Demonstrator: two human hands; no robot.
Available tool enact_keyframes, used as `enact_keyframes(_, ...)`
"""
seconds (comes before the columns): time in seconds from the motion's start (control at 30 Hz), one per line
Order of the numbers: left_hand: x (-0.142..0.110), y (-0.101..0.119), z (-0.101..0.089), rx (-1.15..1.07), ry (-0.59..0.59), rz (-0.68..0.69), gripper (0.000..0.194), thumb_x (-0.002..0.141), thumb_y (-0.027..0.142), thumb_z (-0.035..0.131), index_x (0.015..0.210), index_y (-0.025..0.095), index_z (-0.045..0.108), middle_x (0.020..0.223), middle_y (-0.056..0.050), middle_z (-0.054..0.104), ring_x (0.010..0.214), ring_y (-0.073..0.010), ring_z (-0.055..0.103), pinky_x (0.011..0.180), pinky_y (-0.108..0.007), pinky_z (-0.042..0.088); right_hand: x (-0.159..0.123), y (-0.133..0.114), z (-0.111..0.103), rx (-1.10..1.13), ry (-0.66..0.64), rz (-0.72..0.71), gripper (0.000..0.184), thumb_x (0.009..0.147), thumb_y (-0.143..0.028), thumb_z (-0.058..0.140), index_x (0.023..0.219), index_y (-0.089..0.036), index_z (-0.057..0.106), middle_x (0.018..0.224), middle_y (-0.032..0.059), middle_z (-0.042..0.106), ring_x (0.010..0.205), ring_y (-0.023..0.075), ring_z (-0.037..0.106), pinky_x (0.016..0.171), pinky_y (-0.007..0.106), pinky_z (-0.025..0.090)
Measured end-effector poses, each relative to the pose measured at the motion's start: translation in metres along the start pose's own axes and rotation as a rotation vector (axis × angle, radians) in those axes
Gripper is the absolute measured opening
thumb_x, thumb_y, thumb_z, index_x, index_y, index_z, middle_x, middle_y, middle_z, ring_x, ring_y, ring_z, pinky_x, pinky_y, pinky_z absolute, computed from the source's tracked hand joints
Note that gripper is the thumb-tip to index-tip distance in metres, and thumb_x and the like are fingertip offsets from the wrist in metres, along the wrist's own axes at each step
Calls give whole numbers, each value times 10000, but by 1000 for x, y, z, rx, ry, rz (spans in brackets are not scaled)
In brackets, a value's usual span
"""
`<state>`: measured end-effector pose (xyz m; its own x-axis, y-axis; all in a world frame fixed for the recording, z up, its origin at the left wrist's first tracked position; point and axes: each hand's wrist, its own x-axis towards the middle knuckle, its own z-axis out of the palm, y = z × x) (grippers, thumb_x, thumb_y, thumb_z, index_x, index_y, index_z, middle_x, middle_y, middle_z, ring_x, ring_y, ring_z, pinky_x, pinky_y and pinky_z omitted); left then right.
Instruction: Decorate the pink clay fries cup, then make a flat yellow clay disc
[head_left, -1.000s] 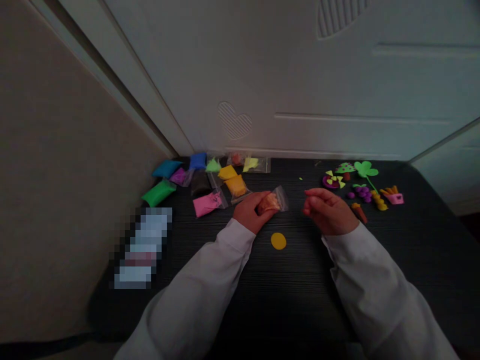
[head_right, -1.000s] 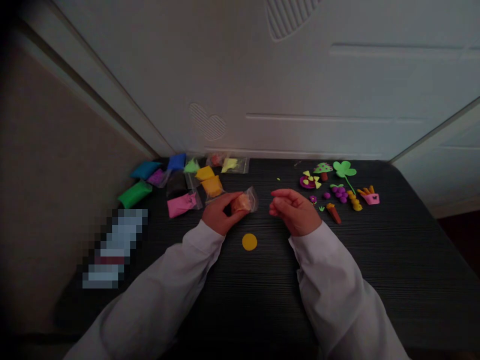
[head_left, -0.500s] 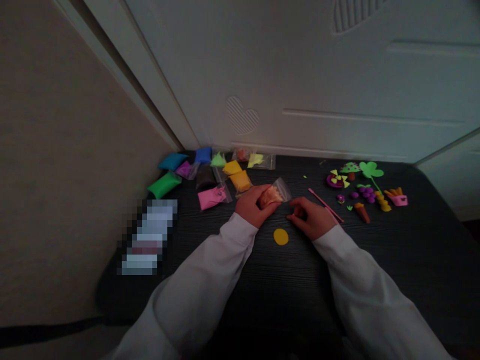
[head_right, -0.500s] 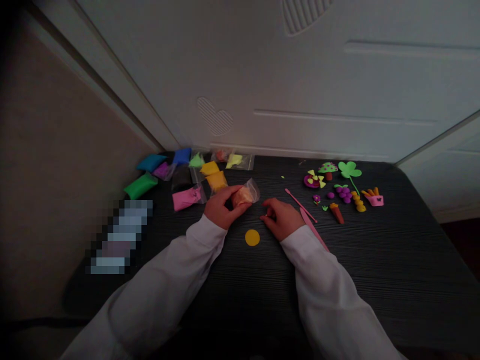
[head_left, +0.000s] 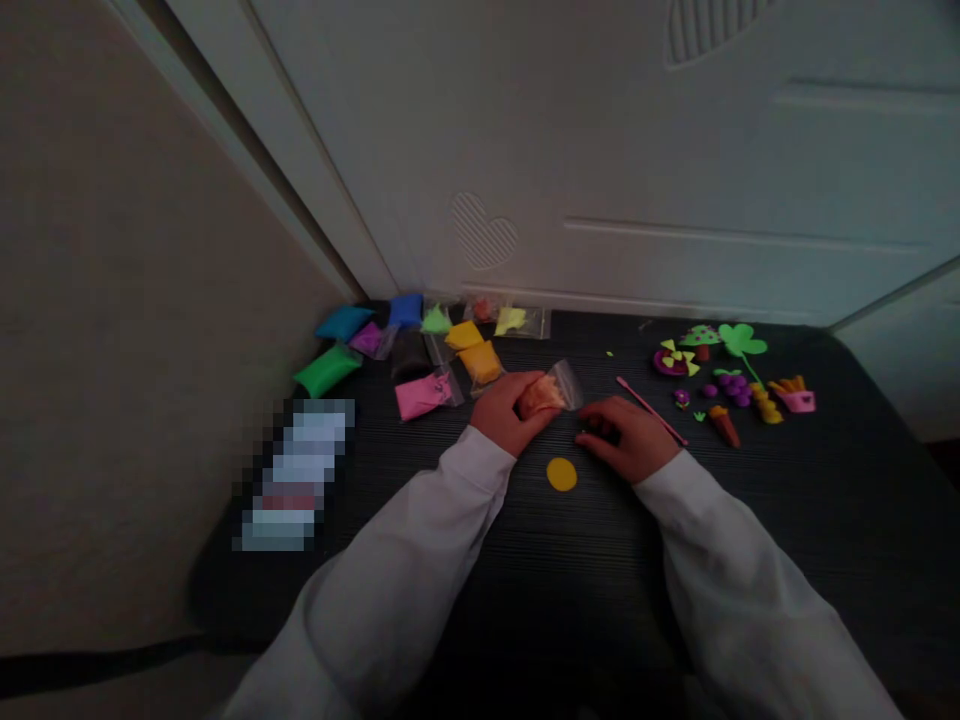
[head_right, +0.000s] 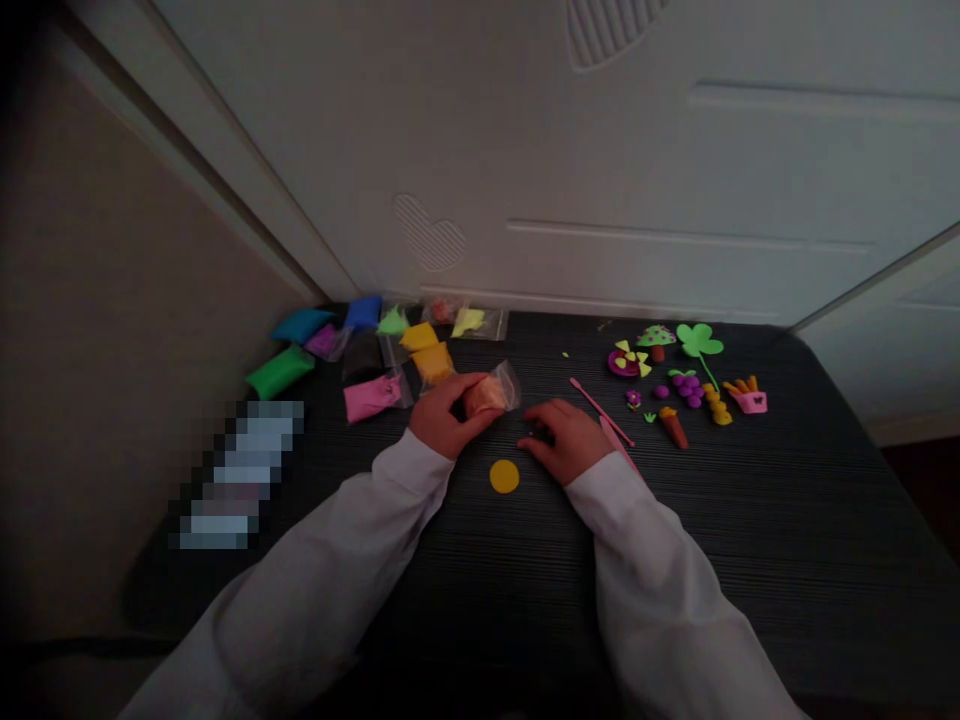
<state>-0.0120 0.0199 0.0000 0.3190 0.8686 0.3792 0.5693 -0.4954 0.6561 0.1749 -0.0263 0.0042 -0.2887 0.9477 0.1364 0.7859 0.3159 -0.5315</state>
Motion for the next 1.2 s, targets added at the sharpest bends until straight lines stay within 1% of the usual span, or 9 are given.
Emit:
enact_keyframes(0.07,0,-2,0,-14,-13,25,423,639,337,616,1003,136,537,948,-66,601,876,-171,554,788,-321,458,0,0,-5,28,49,-13,193,712,-282,552,889,-203,556,776,21,558,659,129,515,667,303,452)
enact_keyframes(0.17,-1,-4,1,-41,-20,123,412,642,280,619,1021,145,529,981,-68,595,923,-174,537,823,-333,443,0,-3,-14,87,203,-51,132,743,-222,506,861,-212,566,769,16,564,692,131,525,798,362,423)
enact_keyframes(0.23,-1,-5,2,-53,-16,215,400,644,228,613,1025,142,528,996,-71,595,953,-174,524,857,-342,423,0,-6,-16,138,286,-73,139,756,-212,491,866,-214,576,830,32,563,777,144,533,814,360,422)
enact_keyframes(0.3,-1,-5,2,-56,-16,294,385,640,189,607,1015,138,534,996,-74,600,966,-175,515,879,-350,408,0,-8,-15,174,311,-93,153,753,-218,501,877,-212,589,922,53,546,858,155,528,789,339,443)
enact_keyframes(0.43,-1,-1,3,-59,-21,366,356,650,172,589,1002,139,542,987,-83,606,948,-173,523,860,-352,424,0,-9,-8,147,277,-142,154,738,-231,522,861,-217,613,1008,65,523,915,165,521,819,350,439)
enact_keyframes(0.63,-3,-1,6,-60,-47,421,319,704,205,547,1020,158,536,995,-84,607,968,-168,524,841,-351,446,0,-8,-4,42,203,-135,164,726,-221,537,855,-244,636,1026,61,550,957,186,516,887,408,385)
enact_keyframes(0.93,-3,-2,7,-58,-18,451,286,719,215,533,1001,170,546,961,-65,622,936,-152,542,815,-328,465,2,-11,-3,119,179,-149,148,724,-200,536,831,-216,637,975,63,560,911,172,528,810,348,439)
enact_keyframes(1.07,-2,-3,7,-62,3,470,298,705,215,556,997,155,549,943,-69,628,922,-151,546,810,-318,466,3,-17,-4,153,178,-152,163,733,-206,521,867,-185,613,998,83,549,947,182,511,836,356,421)
enact_keyframes(1.2,-3,-4,7,-70,-29,443,315,706,232,557,1016,173,541,961,-65,623,931,-157,543,817,-335,461,3,-21,-6,176,143,-129,172,746,-184,487,890,-191,581,1036,84,524,987,187,488,867,372,397)
